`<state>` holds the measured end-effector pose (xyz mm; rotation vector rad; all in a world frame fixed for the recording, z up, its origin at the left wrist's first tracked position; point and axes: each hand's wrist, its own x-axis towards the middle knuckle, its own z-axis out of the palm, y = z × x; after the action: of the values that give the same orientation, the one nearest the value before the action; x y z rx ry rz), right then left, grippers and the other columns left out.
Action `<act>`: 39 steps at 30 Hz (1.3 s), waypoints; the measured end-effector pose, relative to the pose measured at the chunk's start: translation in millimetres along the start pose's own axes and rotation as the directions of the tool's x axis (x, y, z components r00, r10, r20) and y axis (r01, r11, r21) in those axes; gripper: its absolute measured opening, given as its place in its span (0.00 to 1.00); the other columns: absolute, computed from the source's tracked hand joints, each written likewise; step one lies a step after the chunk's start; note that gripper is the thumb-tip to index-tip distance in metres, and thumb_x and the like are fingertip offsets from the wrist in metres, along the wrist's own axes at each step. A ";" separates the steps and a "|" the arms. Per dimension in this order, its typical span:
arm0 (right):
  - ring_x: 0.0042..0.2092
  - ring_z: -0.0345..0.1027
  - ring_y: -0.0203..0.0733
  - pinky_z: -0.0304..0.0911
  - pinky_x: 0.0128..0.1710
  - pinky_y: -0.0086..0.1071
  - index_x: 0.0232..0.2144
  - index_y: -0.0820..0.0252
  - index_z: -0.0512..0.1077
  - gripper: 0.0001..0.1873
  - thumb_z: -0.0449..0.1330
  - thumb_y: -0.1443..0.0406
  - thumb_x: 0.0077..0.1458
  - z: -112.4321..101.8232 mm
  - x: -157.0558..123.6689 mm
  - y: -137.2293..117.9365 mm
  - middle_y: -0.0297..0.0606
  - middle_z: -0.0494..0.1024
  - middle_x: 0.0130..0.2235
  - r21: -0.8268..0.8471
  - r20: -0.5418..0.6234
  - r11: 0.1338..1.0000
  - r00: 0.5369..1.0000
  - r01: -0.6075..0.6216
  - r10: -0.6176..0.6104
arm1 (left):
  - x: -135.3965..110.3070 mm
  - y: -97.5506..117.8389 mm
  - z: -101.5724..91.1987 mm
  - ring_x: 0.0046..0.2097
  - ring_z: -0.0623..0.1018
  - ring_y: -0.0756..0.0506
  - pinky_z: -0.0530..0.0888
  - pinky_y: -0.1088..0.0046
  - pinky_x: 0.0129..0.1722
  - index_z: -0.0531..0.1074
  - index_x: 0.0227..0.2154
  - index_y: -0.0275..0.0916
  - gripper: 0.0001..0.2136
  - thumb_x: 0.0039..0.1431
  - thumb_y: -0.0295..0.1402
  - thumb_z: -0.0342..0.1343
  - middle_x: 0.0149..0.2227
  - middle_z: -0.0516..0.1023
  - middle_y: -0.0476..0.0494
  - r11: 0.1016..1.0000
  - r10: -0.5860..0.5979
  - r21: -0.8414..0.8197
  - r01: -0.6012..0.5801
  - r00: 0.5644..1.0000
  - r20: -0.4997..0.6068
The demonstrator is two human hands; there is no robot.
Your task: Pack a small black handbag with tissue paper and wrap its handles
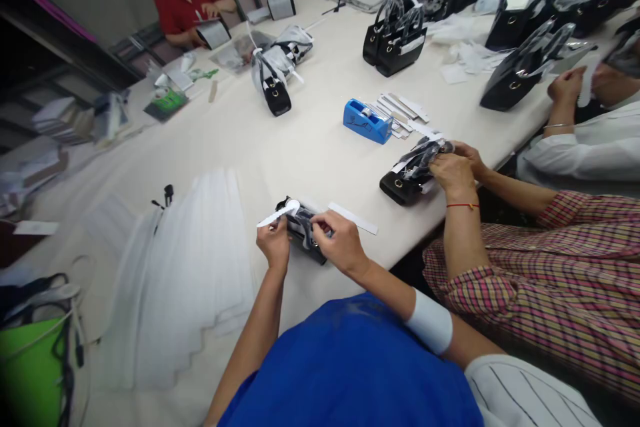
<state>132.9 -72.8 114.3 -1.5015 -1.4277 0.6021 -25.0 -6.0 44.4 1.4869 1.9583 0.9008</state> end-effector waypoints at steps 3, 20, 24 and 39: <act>0.43 0.71 0.42 0.68 0.46 0.39 0.39 0.58 0.75 0.13 0.52 0.71 0.57 10.5 -27.9 2.4 0.41 0.77 0.40 -0.043 0.043 0.993 0.993 0.109 -0.107 | -4.1 0.1 -5.3 0.30 0.70 0.50 0.67 0.73 0.32 0.65 0.22 0.41 0.10 0.55 0.38 0.52 0.28 0.67 0.50 0.996 0.091 -0.008 -0.090 0.994 0.055; 0.41 0.73 0.48 0.71 0.38 0.37 0.54 0.72 0.63 0.23 0.44 0.77 0.58 74.0 5.7 -12.9 0.56 0.72 0.49 -0.612 0.496 0.771 0.844 0.175 0.202 | 3.7 -29.3 -37.3 0.46 0.69 0.42 0.70 0.62 0.47 0.70 0.40 0.39 0.10 0.54 0.26 0.53 0.41 0.70 0.42 0.877 0.456 0.017 -0.480 0.844 0.282; 0.44 0.72 0.43 0.69 0.42 0.33 0.52 0.64 0.67 0.22 0.46 0.75 0.58 61.4 -2.8 -4.7 0.48 0.72 0.51 -0.482 0.492 0.844 0.870 0.236 0.038 | 1.2 -33.1 -35.3 0.45 0.69 0.42 0.70 0.62 0.46 0.70 0.40 0.40 0.10 0.54 0.26 0.53 0.40 0.71 0.43 0.882 0.459 -0.010 -0.472 0.853 0.249; 0.45 0.70 0.38 0.64 0.42 0.27 0.49 0.52 0.70 0.15 0.51 0.65 0.62 8.7 -24.5 36.3 0.36 0.73 0.49 -0.577 0.301 0.816 0.940 0.042 0.164 | -34.5 -14.7 -32.3 0.46 0.71 0.41 0.69 0.60 0.48 0.68 0.43 0.37 0.09 0.58 0.27 0.53 0.40 0.72 0.38 0.657 0.754 -0.044 -0.753 0.655 0.042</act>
<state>138.2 -88.8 72.9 -1.9946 -1.9582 0.5016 -48.9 -48.1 54.3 2.3457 1.2215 1.1725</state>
